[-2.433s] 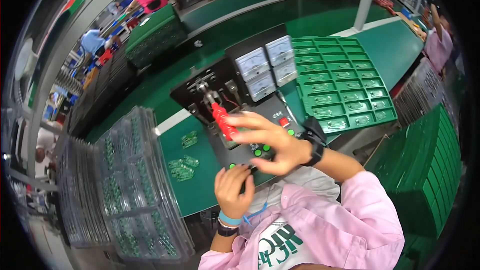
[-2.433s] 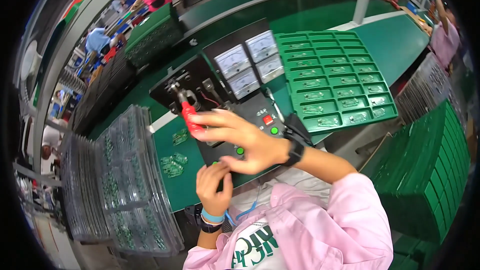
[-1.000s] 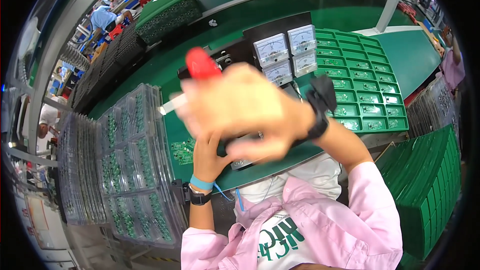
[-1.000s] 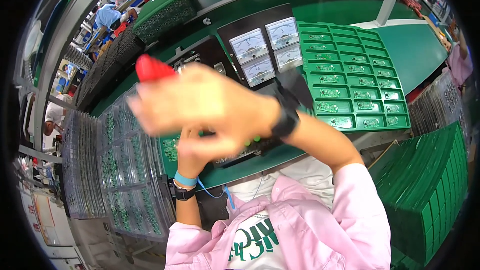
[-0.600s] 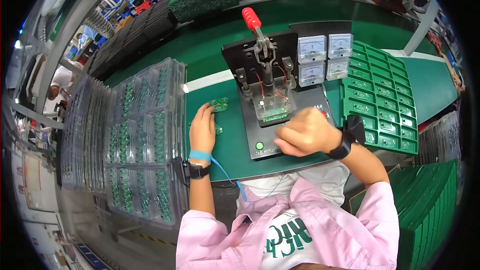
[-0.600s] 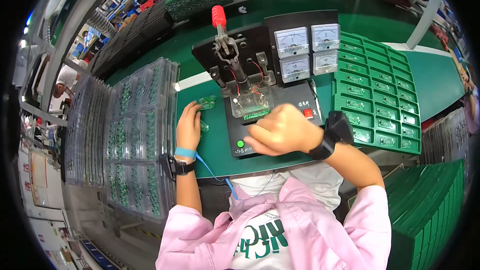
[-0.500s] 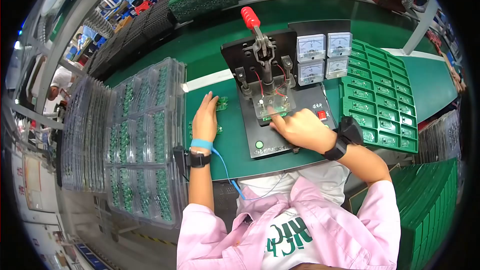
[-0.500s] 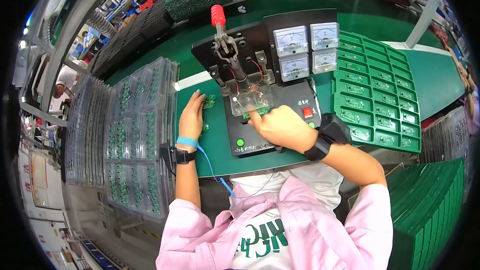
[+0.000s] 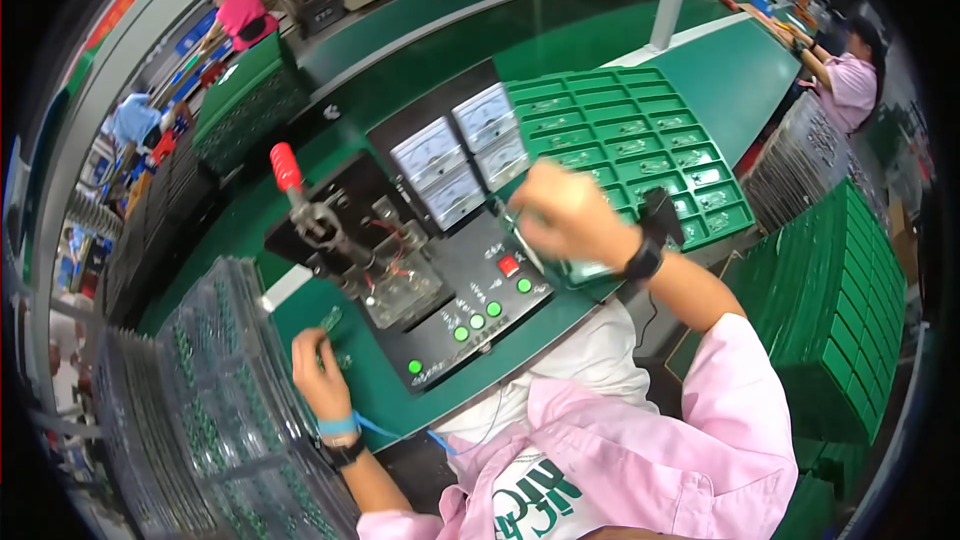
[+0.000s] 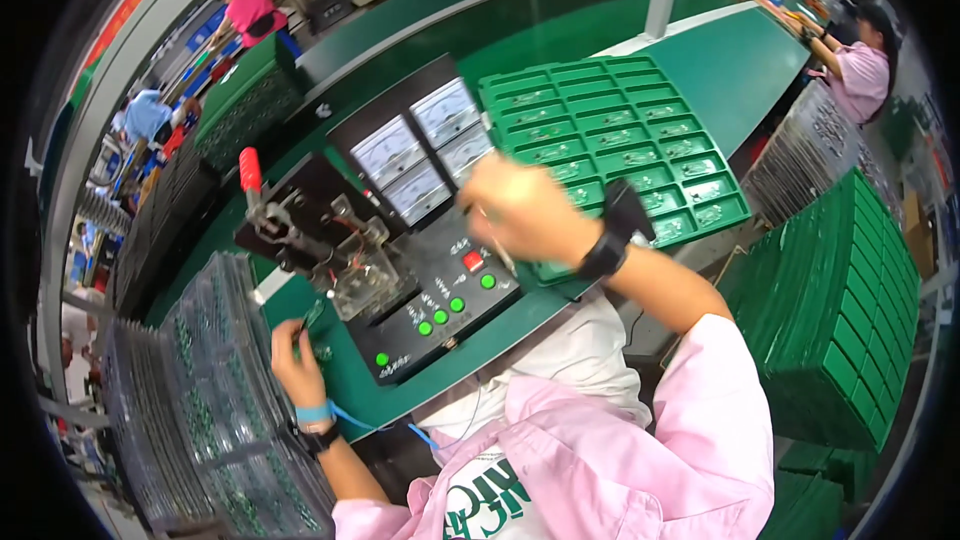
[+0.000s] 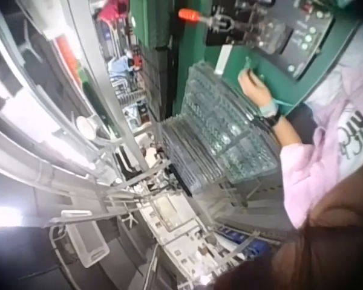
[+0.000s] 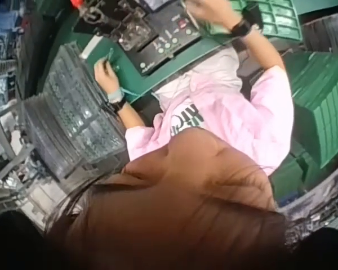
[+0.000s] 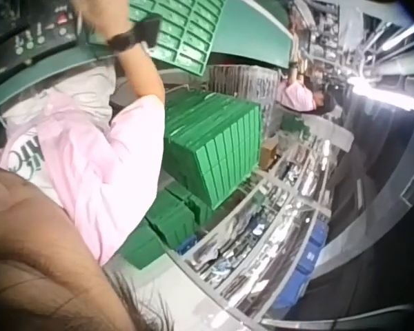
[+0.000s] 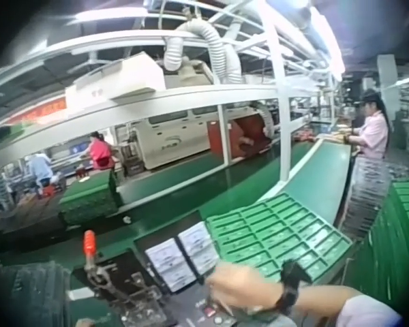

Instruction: The person picks up a circuit board, places it into a testing machine, and presses the lever down. After pressing buttons on the machine, they remove the circuit board, place it into a green tray, and handle a strip of labels.

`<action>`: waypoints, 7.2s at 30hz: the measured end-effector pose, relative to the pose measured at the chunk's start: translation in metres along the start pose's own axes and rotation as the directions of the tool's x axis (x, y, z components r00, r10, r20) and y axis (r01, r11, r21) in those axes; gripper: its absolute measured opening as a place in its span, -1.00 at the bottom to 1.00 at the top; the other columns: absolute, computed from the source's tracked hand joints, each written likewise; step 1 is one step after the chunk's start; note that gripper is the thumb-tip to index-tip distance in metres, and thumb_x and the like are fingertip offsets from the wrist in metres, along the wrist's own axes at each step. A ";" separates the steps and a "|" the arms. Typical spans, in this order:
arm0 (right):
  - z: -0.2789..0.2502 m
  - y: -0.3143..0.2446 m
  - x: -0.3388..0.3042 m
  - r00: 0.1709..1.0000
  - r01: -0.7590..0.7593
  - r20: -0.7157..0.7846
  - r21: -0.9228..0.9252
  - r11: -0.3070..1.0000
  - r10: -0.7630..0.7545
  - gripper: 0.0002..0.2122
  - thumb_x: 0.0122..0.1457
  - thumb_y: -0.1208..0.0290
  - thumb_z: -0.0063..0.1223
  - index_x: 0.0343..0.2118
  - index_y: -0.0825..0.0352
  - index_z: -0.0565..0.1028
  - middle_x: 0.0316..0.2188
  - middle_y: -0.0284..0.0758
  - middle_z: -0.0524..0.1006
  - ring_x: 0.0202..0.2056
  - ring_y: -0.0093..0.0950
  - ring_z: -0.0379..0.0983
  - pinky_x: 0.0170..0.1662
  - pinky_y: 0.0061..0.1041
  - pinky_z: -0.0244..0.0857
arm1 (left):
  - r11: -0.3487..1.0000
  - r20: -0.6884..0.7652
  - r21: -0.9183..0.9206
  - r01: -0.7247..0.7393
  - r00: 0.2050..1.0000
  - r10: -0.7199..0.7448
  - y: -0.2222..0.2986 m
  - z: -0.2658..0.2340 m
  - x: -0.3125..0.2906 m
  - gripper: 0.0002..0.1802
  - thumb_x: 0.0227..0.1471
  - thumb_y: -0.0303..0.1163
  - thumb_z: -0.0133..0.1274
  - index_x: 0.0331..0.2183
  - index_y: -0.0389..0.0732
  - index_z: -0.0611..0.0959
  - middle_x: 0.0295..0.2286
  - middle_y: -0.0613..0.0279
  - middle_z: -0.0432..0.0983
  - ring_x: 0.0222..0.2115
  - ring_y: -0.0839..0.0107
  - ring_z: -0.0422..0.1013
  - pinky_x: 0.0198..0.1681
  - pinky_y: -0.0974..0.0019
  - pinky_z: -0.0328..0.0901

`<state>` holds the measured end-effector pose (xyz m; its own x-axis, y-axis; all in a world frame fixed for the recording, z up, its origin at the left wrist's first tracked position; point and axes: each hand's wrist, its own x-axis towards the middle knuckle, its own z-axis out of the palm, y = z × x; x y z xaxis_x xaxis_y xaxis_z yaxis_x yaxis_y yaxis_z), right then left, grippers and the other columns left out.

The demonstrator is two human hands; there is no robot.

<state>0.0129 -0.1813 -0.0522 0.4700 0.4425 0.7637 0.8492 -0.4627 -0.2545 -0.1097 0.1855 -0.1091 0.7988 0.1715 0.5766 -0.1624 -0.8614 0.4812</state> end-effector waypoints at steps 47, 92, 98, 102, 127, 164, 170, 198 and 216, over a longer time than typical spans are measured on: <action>0.036 -0.084 0.129 0.991 0.133 -0.051 0.342 0.930 -0.124 -0.53 0.11 0.25 0.09 0.01 0.45 0.31 0.07 0.08 0.26 0.08 -0.04 0.24 0.17 -0.03 0.05 | 0.893 0.253 0.217 -0.393 0.907 0.338 0.142 0.048 -0.030 -0.67 -0.04 -0.50 0.12 -0.16 -0.33 0.60 0.04 -0.11 0.35 -0.01 -0.04 0.35 0.04 0.05 0.24; 0.055 -0.090 -0.095 0.963 -0.094 0.260 0.093 0.991 0.067 -0.66 -0.04 0.43 0.18 -0.11 0.22 0.54 -0.04 -0.38 0.52 -0.07 -0.38 0.44 0.07 -0.30 0.17 | 0.980 0.515 0.030 -0.199 0.843 0.156 0.061 -0.005 0.013 -0.08 -0.29 0.00 0.32 0.17 0.13 0.38 -0.39 0.15 0.30 -0.51 0.16 0.37 -0.43 0.17 0.34; 0.044 -0.096 0.026 0.933 0.158 0.199 0.521 0.839 -0.299 -0.69 0.07 0.34 0.16 -0.11 0.25 0.52 -0.05 -0.30 0.54 -0.05 -0.34 0.46 0.16 -0.19 0.08 | 0.981 0.396 -0.028 -0.191 0.899 0.186 0.055 0.002 0.001 -0.08 -0.25 -0.12 0.33 0.18 0.02 0.35 -0.31 0.17 0.37 -0.46 0.14 0.41 -0.42 0.18 0.34; 0.043 -0.096 0.122 0.936 0.335 -0.124 0.598 0.728 -0.329 -0.55 0.09 0.40 0.08 0.09 0.31 0.40 0.04 -0.23 0.47 0.14 -0.28 0.33 0.24 -0.14 -0.03 | 0.994 0.301 0.000 -0.112 0.948 0.106 0.068 -0.004 -0.016 -0.22 -0.22 -0.24 0.34 0.10 -0.08 0.44 -0.28 0.18 0.41 -0.42 0.15 0.43 -0.38 0.19 0.34; 0.092 -0.242 -0.026 0.033 -0.134 0.617 0.783 0.608 -0.787 -0.94 -0.17 0.51 0.14 -0.60 0.38 0.52 -0.57 -0.17 0.54 -0.47 -0.21 0.54 -0.45 -0.30 0.40 | 0.900 0.966 -0.180 0.397 0.245 0.085 0.045 -0.048 -0.078 -0.80 -0.16 -0.38 0.20 -0.46 -0.30 0.59 -0.42 0.11 0.55 -0.40 0.22 0.49 -0.35 0.26 0.36; 0.036 -0.113 -0.129 0.421 -0.847 0.733 0.528 -0.057 0.535 -0.82 0.14 0.57 0.13 -0.18 0.43 0.52 -0.45 -0.43 0.51 -0.41 -0.71 0.41 -0.37 -0.73 0.30 | 0.659 0.704 -0.496 0.566 0.706 -0.076 0.123 0.040 -0.095 -0.70 0.06 -0.50 0.11 -0.12 -0.33 0.59 -0.34 0.14 0.60 -0.29 0.45 0.53 -0.22 0.40 0.40; 0.020 -0.098 -0.125 0.344 -0.909 0.826 0.412 -0.062 0.446 -0.80 0.09 0.53 0.20 -0.23 0.43 0.51 -0.41 -0.42 0.52 -0.39 -0.73 0.42 -0.42 -0.73 0.31 | 0.703 0.839 -0.272 0.657 0.520 -0.162 0.125 0.035 -0.078 -0.88 0.03 -0.48 0.13 -0.40 -0.36 0.65 -0.57 0.21 0.55 -0.52 0.54 0.46 -0.45 0.46 0.30; 0.012 -0.083 -0.134 0.363 -0.851 0.774 0.502 -0.153 0.518 -0.90 0.22 0.60 -0.08 -0.23 0.43 0.44 -0.49 -0.40 0.51 -0.51 -0.68 0.41 -0.47 -0.70 0.23 | 0.697 0.779 -0.305 0.648 0.591 -0.209 0.097 0.009 -0.076 -0.78 0.08 -0.43 0.07 -0.57 -0.30 0.57 -0.72 0.42 0.35 -0.68 0.69 0.24 -0.60 0.52 0.08; -0.005 -0.073 -0.152 0.115 -0.630 0.312 0.757 -0.174 0.943 -0.83 0.23 0.47 0.00 -0.19 0.46 0.48 -0.56 -0.28 0.57 -0.63 -0.58 0.46 -0.56 -0.73 0.21 | 0.742 0.789 -0.087 0.664 0.501 -0.356 0.076 -0.002 -0.073 -0.76 -0.02 -0.40 0.14 -0.57 -0.40 0.60 -0.75 0.33 0.35 -0.67 0.68 0.20 -0.63 0.42 0.10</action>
<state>-0.1215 -0.2190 -0.1467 0.9301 -0.1455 -0.3373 -0.2615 0.3827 -0.8861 -0.1813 0.1087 -0.1129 0.9149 0.0153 -0.4035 0.3598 -0.4842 0.7975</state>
